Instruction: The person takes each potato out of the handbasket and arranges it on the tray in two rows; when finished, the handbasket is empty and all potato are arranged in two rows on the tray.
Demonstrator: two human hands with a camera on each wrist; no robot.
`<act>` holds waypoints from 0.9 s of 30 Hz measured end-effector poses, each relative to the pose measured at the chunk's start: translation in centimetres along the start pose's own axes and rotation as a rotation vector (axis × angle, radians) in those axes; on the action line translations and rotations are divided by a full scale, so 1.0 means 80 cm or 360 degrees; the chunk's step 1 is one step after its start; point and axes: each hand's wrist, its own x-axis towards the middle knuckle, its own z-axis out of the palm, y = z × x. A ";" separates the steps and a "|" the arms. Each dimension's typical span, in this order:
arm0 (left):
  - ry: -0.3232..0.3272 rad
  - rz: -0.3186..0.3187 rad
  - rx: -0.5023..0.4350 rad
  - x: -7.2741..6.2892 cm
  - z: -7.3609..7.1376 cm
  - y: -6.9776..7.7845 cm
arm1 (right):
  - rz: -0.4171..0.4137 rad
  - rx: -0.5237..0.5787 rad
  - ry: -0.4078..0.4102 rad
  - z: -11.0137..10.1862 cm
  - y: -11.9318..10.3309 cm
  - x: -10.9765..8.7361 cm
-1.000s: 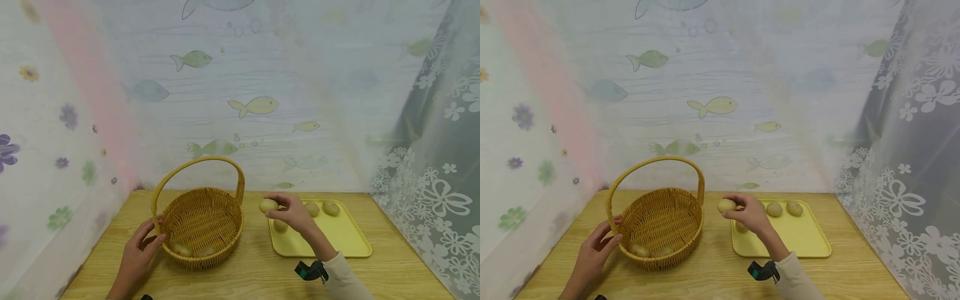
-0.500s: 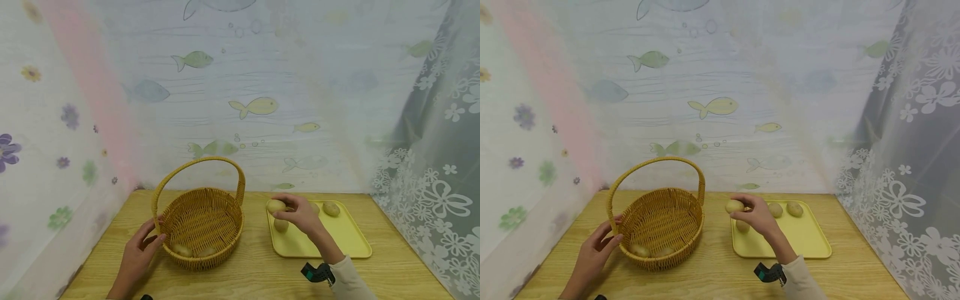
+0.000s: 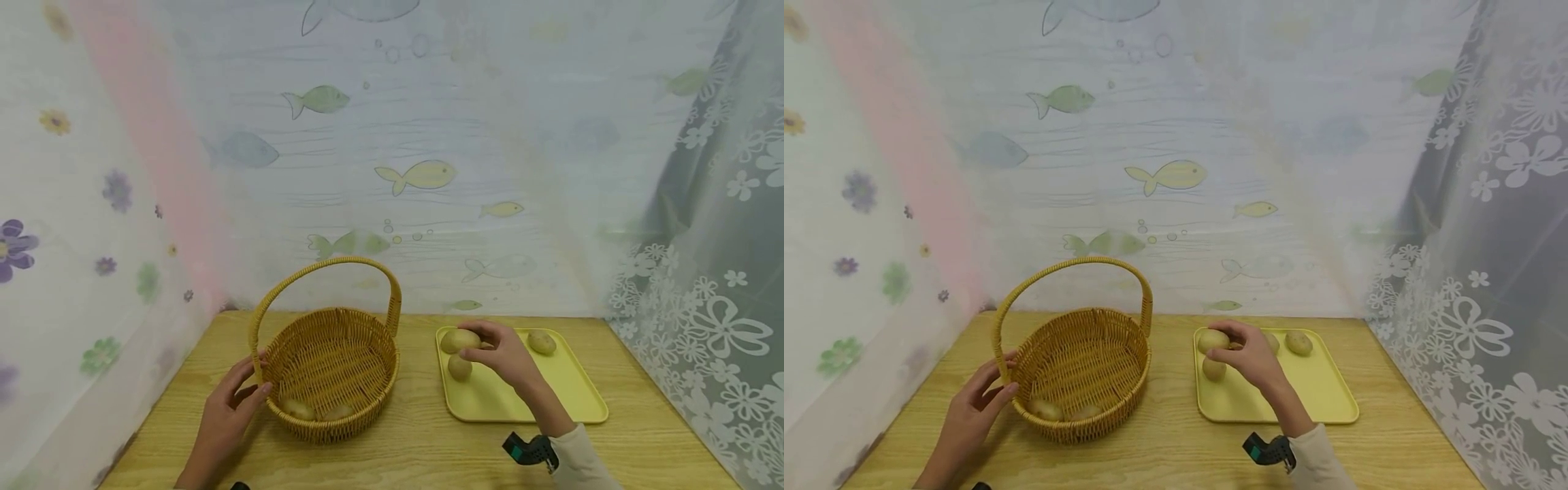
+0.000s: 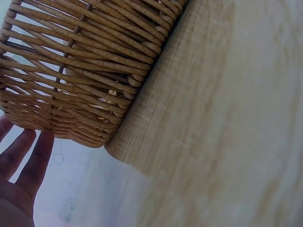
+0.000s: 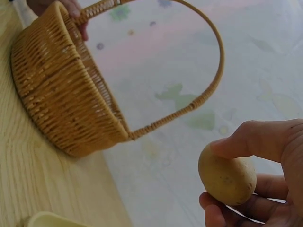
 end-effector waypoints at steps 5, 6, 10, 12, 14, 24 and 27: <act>0.0015 -0.0021 0.0029 -0.001 0.001 0.000 | 0.0007 -0.0029 0.0024 -0.006 0.007 -0.003; 0.0012 -0.0020 0.0037 -0.001 0.001 0.000 | 0.0001 -0.0033 0.0024 -0.007 0.008 -0.003; 0.0010 -0.0046 0.0058 -0.001 0.000 -0.003 | -0.0002 -0.0046 0.0050 -0.012 0.011 -0.006; 0.0018 -0.0068 0.0062 -0.001 0.000 -0.004 | 0.0016 -0.0051 0.0070 -0.013 0.012 -0.007; 0.0018 -0.0078 0.0061 -0.001 0.001 -0.006 | 0.0021 -0.0068 0.0082 -0.015 0.014 -0.010; -0.0030 -0.0008 0.0083 -0.001 0.001 -0.003 | 0.0063 -0.0060 0.0112 -0.021 0.021 -0.011; -0.0020 -0.0054 0.0104 -0.002 0.002 0.000 | 0.0079 -0.0041 0.0123 -0.024 0.026 -0.011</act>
